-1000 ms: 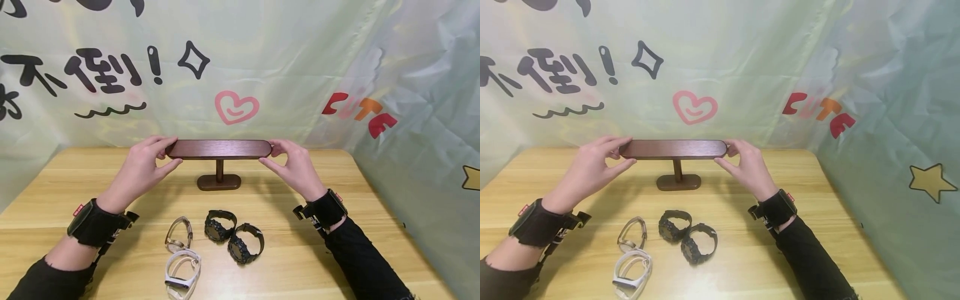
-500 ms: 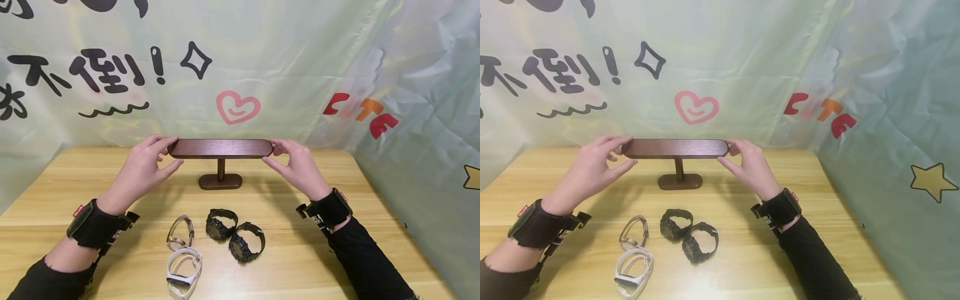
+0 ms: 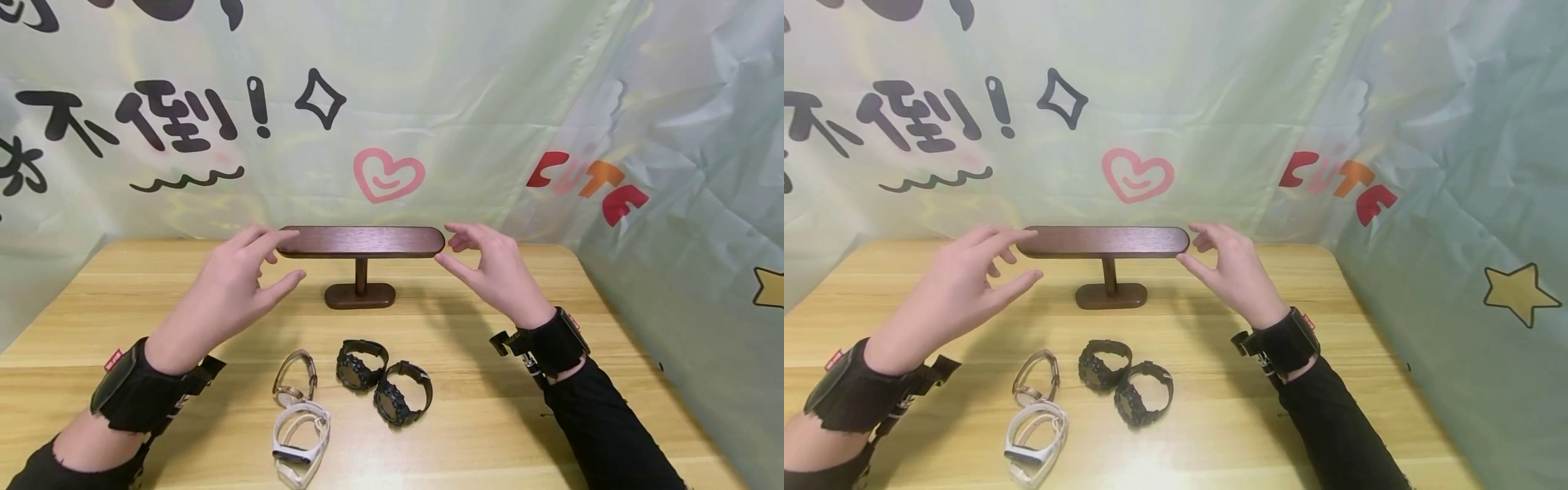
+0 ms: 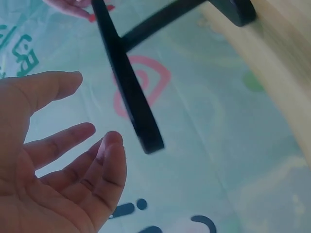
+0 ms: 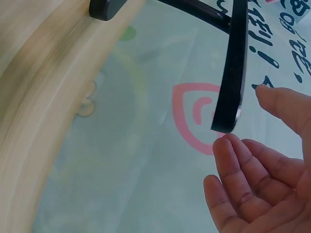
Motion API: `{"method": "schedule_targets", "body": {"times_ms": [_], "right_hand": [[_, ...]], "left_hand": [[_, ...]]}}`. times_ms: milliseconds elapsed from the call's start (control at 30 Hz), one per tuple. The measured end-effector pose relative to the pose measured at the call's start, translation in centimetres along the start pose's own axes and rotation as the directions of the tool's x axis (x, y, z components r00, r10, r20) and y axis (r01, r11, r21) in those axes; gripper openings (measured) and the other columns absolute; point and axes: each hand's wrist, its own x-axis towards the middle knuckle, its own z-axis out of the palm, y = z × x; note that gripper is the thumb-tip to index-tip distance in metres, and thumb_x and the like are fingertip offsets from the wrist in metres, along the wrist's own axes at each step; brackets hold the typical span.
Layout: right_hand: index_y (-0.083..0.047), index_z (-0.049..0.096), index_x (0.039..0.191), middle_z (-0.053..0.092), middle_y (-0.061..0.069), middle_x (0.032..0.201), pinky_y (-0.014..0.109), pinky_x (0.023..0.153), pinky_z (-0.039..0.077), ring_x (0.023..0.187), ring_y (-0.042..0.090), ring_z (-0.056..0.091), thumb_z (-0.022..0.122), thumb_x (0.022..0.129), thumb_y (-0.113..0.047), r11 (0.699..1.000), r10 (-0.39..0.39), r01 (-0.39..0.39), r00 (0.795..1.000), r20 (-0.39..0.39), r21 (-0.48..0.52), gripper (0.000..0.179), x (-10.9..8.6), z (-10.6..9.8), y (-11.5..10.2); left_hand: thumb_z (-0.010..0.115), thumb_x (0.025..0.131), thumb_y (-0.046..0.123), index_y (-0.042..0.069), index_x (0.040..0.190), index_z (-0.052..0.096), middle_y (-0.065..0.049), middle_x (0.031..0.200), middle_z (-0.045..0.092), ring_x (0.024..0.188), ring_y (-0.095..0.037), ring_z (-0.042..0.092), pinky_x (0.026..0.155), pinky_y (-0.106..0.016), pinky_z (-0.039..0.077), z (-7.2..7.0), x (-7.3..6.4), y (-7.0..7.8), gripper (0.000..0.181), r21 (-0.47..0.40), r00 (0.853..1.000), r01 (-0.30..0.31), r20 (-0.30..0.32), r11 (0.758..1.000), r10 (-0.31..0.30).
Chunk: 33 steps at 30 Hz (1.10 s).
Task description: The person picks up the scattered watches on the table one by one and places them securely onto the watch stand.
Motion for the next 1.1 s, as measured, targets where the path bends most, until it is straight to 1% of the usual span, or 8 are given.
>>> {"method": "schedule_targets", "body": {"times_ms": [167, 300, 433, 600, 733, 833, 1033, 1100], "right_hand": [[-0.003, 0.068, 0.141, 0.076, 0.014, 0.114, 0.051, 0.1, 0.054, 0.111, 0.03, 0.071, 0.08, 0.099, -0.026, 1.0, -0.011, 0.011, 1.0, 0.004, -0.001, 0.049, -0.1, -0.3, -0.4], [-0.007, 0.07, 0.139, 0.076, 0.012, 0.112, 0.047, 0.095, 0.053, 0.111, 0.028, 0.07, 0.079, 0.1, -0.028, 1.0, -0.014, 0.014, 1.0, 0.027, 0.004, 0.045, -0.2, -0.4, -0.7], [-0.009, 0.071, 0.138, 0.075, 0.01, 0.112, 0.043, 0.09, 0.051, 0.111, 0.027, 0.07, 0.078, 0.101, -0.028, 1.0, -0.018, 0.018, 0.999, 0.051, 0.008, 0.042, -0.4, -0.4, -1.0], [-0.009, 0.072, 0.137, 0.075, 0.01, 0.116, 0.045, 0.095, 0.053, 0.111, 0.027, 0.07, 0.078, 0.101, -0.027, 0.999, -0.032, 0.031, 0.998, 0.054, 0.015, 0.04, -0.6, -0.4, -1.4], [-0.009, 0.072, 0.136, 0.075, 0.009, 0.118, 0.045, 0.094, 0.053, 0.111, 0.026, 0.07, 0.078, 0.101, -0.027, 0.999, -0.037, 0.036, 0.998, 0.058, 0.023, 0.04, -0.8, -0.5, -1.7], [-0.009, 0.073, 0.136, 0.075, 0.008, 0.117, 0.044, 0.092, 0.053, 0.111, 0.025, 0.069, 0.078, 0.101, -0.027, 0.999, -0.043, 0.042, 0.997, 0.063, 0.02, 0.04, -0.9, -0.4, -2.0], [-0.009, 0.072, 0.137, 0.074, 0.007, 0.114, 0.041, 0.085, 0.054, 0.108, 0.025, 0.07, 0.08, 0.099, -0.027, 0.998, -0.068, 0.068, 0.994, 0.082, 0.002, 0.042, -1.0, -0.2, -2.5], [-0.009, 0.072, 0.137, 0.074, 0.007, 0.113, 0.041, 0.085, 0.055, 0.108, 0.025, 0.07, 0.08, 0.099, -0.027, 0.997, -0.073, 0.074, 0.993, 0.09, -0.002, 0.042, -1.0, 0.0, -2.6]], "left_hand": [[0.089, 0.088, 0.016, 0.003, 0.134, 0.071, -0.011, 0.105, 0.071, 0.078, -0.019, 0.063, 0.061, -0.031, 0.052, 0.0, -0.1, 1.3, 0.051, -0.034, 0.999, -0.032, 0.02, 0.999, 0.033], [0.089, 0.089, 0.018, 0.003, 0.129, 0.072, -0.009, 0.102, 0.075, 0.076, -0.016, 0.065, 0.059, -0.026, 0.052, 0.3, -0.1, 2.0, 0.046, -0.095, 0.996, -0.022, 0.079, 0.995, 0.03], [0.09, 0.088, 0.025, 0.002, 0.124, 0.073, -0.009, 0.096, 0.078, 0.076, -0.017, 0.069, 0.063, -0.03, 0.057, 1.0, -0.3, 2.7, 0.046, -0.108, 0.989, 0.008, 0.149, 0.994, 0.008], [0.091, 0.086, 0.037, 0.0, 0.122, 0.074, -0.01, 0.092, 0.078, 0.073, -0.014, 0.07, 0.066, -0.031, 0.062, 2.0, -1.0, 3.8, 0.055, -0.107, 0.967, 0.07, 0.252, 0.992, -0.041], [0.093, 0.083, 0.043, -0.001, 0.12, 0.073, -0.008, 0.088, 0.075, 0.071, -0.013, 0.068, 0.064, -0.027, 0.06, 3.0, -1.5, 4.6, 0.062, -0.109, 0.957, 0.077, 0.288, 0.991, -0.043], [0.092, 0.081, 0.05, -0.002, 0.118, 0.073, -0.006, 0.086, 0.075, 0.069, -0.012, 0.067, 0.063, -0.027, 0.06, 3.6, -2.0, 5.1, 0.067, -0.091, 0.946, 0.096, 0.317, 0.991, -0.062], [0.09, 0.077, 0.064, -0.004, 0.116, 0.073, -0.005, 0.083, 0.075, 0.067, -0.01, 0.065, 0.063, -0.032, 0.061, 4.5, -2.7, 5.9, 0.08, -0.056, 0.911, 0.143, 0.398, 0.988, -0.109], [0.091, 0.075, 0.064, -0.002, 0.107, 0.074, -0.002, 0.074, 0.069, 0.061, -0.008, 0.058, 0.058, -0.03, 0.056, 4.9, -2.9, 6.1, 0.075, -0.058, 0.903, 0.149, 0.414, 0.987, -0.112]]}}
